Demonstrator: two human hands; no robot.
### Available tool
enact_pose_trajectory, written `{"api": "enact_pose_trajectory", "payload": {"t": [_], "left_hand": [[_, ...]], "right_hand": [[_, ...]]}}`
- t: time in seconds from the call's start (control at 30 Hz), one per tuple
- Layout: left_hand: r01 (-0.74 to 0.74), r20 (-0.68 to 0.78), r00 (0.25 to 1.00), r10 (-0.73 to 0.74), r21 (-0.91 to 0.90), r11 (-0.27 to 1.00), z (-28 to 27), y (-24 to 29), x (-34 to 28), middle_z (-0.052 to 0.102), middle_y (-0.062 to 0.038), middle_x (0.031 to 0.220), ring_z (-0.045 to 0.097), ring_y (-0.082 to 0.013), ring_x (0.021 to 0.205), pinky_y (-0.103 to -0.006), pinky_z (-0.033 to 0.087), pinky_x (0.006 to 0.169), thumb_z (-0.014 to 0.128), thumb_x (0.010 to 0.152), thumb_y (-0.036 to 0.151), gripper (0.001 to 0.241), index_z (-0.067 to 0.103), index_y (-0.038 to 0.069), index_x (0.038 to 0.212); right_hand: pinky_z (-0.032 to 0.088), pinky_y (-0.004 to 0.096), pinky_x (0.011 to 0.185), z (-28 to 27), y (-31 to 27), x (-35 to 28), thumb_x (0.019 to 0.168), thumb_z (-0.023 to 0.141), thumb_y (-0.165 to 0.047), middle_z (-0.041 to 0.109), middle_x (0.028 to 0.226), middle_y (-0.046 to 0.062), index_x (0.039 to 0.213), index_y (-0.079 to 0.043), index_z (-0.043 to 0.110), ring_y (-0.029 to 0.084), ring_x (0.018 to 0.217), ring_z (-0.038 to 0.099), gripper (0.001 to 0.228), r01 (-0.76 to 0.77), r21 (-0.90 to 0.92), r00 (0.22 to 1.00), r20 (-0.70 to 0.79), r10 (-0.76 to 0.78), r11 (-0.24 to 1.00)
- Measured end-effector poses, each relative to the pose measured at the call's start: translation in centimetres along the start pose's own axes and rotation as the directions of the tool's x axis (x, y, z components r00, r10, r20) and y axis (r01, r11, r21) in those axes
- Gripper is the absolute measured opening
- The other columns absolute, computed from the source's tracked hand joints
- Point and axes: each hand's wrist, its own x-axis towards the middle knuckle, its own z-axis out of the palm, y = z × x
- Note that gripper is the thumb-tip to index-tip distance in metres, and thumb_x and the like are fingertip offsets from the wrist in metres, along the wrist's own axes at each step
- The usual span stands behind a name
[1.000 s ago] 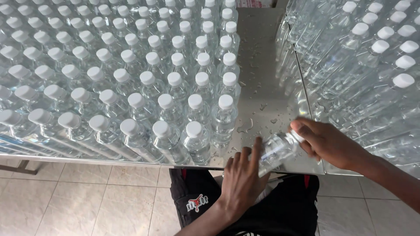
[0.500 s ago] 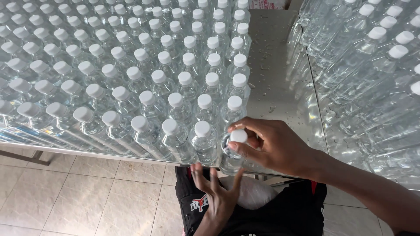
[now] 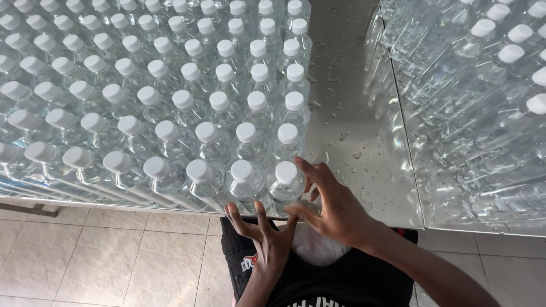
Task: Manually tightening the caps on a large batch of filled water bottles arranged on a production table.
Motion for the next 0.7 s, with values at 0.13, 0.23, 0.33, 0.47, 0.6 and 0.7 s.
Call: {"api": "enact_pose_trajectory", "payload": {"t": [0.13, 0.23, 0.33, 0.47, 0.6, 0.7], "left_hand": [[-0.031, 0.009, 0.999, 0.031, 0.027, 0.999, 0.0, -0.4, -0.3, -0.001, -0.028, 0.176, 0.011, -0.0558, 0.168, -0.0827, 0.030, 0.133, 0.088, 0.096, 0.055, 0.109, 0.022, 0.018, 0.174], [-0.051, 0.009, 0.999, 0.051, 0.040, 0.998, 0.2, -1.3, -0.8, -0.004, -0.027, 0.179, 0.010, -0.0514, 0.170, -0.0795, 0.035, 0.133, 0.080, 0.097, 0.065, 0.107, 0.023, 0.016, 0.173], [-0.051, 0.016, 0.999, 0.051, 0.013, 0.999, -0.4, -1.8, -0.6, -0.002, -0.026, 0.179, 0.012, -0.0512, 0.171, -0.0758, 0.034, 0.135, 0.090, 0.086, 0.065, 0.126, 0.015, 0.019, 0.178], [-0.077, 0.000, 0.997, 0.077, 0.005, 0.997, -1.0, -0.9, -1.2, -0.001, -0.026, 0.179, 0.010, -0.0502, 0.171, -0.0753, 0.035, 0.134, 0.103, 0.071, 0.063, 0.146, 0.014, 0.013, 0.175], [-0.110, -0.081, 0.992, 0.099, -0.142, 0.984, -0.9, 1.8, -3.0, 0.016, -0.032, 0.176, 0.028, -0.0531, 0.163, -0.0604, 0.039, 0.131, 0.094, 0.079, 0.053, 0.124, 0.020, 0.015, 0.171], [-0.150, -0.208, 0.975, 0.073, -0.385, 0.911, 2.6, 4.1, -5.1, 0.025, -0.037, 0.163, 0.036, -0.0555, 0.155, -0.0597, 0.042, 0.131, 0.073, 0.098, 0.014, 0.075, 0.031, 0.015, 0.160]], "right_hand": [[0.071, 0.026, 0.084, 1.3, -0.1, -0.7, 0.094, 0.091, -0.028, 0.058, 0.113, 0.006, 0.170, -0.014, 0.026, 0.013, 0.095, 0.067, 0.101, 0.010, 0.121, 0.992, -0.124, 0.005, 0.993], [0.070, 0.028, 0.085, 1.5, 0.7, -1.0, 0.098, 0.086, -0.033, 0.058, 0.112, 0.006, 0.170, -0.012, 0.026, 0.014, 0.095, 0.066, 0.096, 0.042, 0.106, 0.992, -0.126, -0.028, 0.993], [0.066, 0.031, 0.085, -0.6, 0.0, -1.6, 0.098, 0.081, -0.038, 0.060, 0.128, 0.007, 0.168, -0.010, 0.027, 0.016, 0.102, 0.069, 0.093, -0.089, 0.208, 0.995, -0.019, 0.095, 0.974], [0.063, 0.033, 0.085, -7.5, -2.7, -3.0, 0.105, 0.073, -0.035, 0.063, 0.133, 0.006, 0.164, -0.018, 0.041, 0.018, 0.099, 0.068, 0.069, -0.078, 0.100, 0.992, 0.110, 0.067, 0.992], [0.052, 0.037, 0.101, -15.0, -7.5, -12.3, 0.100, 0.074, -0.032, 0.079, 0.133, -0.006, 0.152, -0.018, 0.065, 0.014, 0.125, 0.067, 0.054, -0.225, -0.017, 0.958, 0.178, 0.224, 0.974], [0.056, 0.039, 0.098, -19.6, -5.9, -21.8, 0.108, 0.060, -0.062, 0.085, 0.134, -0.007, 0.153, -0.027, 0.068, 0.014, 0.125, 0.072, 0.057, -0.370, 0.079, 0.900, 0.278, 0.336, 0.926]]}}
